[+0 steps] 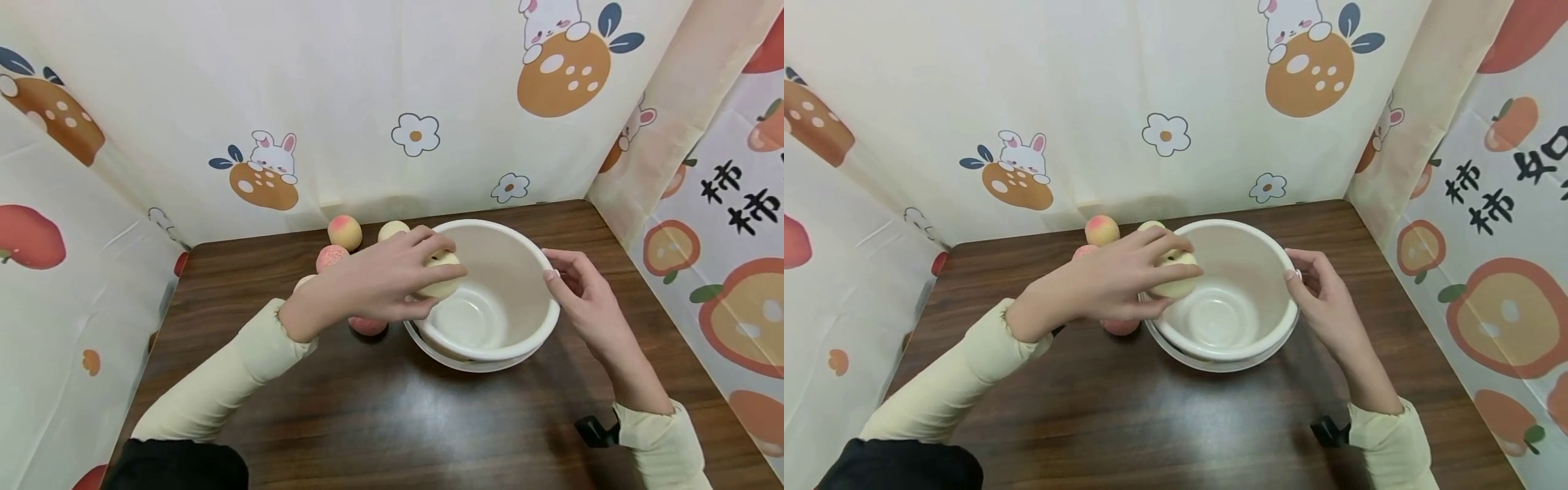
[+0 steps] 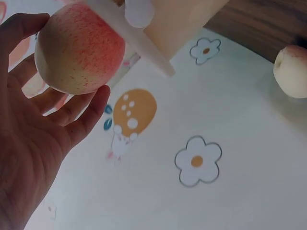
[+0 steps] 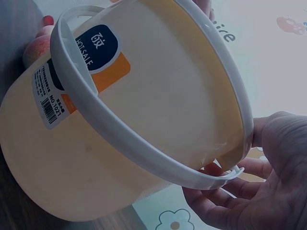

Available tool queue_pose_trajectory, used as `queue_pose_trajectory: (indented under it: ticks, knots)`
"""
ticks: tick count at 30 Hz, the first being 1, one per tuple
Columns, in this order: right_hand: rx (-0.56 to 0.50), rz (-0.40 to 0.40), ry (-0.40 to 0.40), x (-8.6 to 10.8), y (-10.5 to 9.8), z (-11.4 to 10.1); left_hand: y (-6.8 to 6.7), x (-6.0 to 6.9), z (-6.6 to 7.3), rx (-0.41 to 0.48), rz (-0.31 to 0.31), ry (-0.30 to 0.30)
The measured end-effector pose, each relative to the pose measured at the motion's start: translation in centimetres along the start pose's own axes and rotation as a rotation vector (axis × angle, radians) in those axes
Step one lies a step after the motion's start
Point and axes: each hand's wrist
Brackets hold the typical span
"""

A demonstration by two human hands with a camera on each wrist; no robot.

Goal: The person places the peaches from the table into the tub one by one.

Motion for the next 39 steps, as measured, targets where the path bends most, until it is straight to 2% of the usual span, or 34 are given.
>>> queue_pose_trajectory:
  ticks: [8, 14, 17, 26, 34, 39]
  knots:
    - [-0.007, -0.003, -0.004, 0.0, 0.0, -0.1, 1.1, -1.8, -0.2, 0.076, -0.132, 0.030]
    - [-0.009, -0.009, 0.001, 0.1, 0.0, -0.1, 2.1, -3.0, -0.4, 0.101, -0.233, 0.054]
    - [-0.007, -0.010, -0.002, 0.1, -0.1, -0.1, 2.5, -3.7, -0.7, 0.120, -0.301, 0.063]
    - [-0.007, -0.016, 0.003, 0.0, -0.1, -0.1, 3.9, -5.8, -1.5, 0.187, -0.525, 0.009]
    - [-0.003, -0.015, 0.003, 0.0, -0.1, -0.1, 5.4, -7.2, -1.6, 0.165, -0.720, -0.005]
    - [-0.009, -0.017, 0.005, 0.0, 0.0, -0.1, 6.6, -7.5, -1.6, 0.116, -0.813, 0.003]
Point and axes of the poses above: each hand's wrist, its own x-axis away from the middle knuckle, its own y-axis out of the palm, z = x × y, and after that the axes turned 3 degrees about -y, right-handed
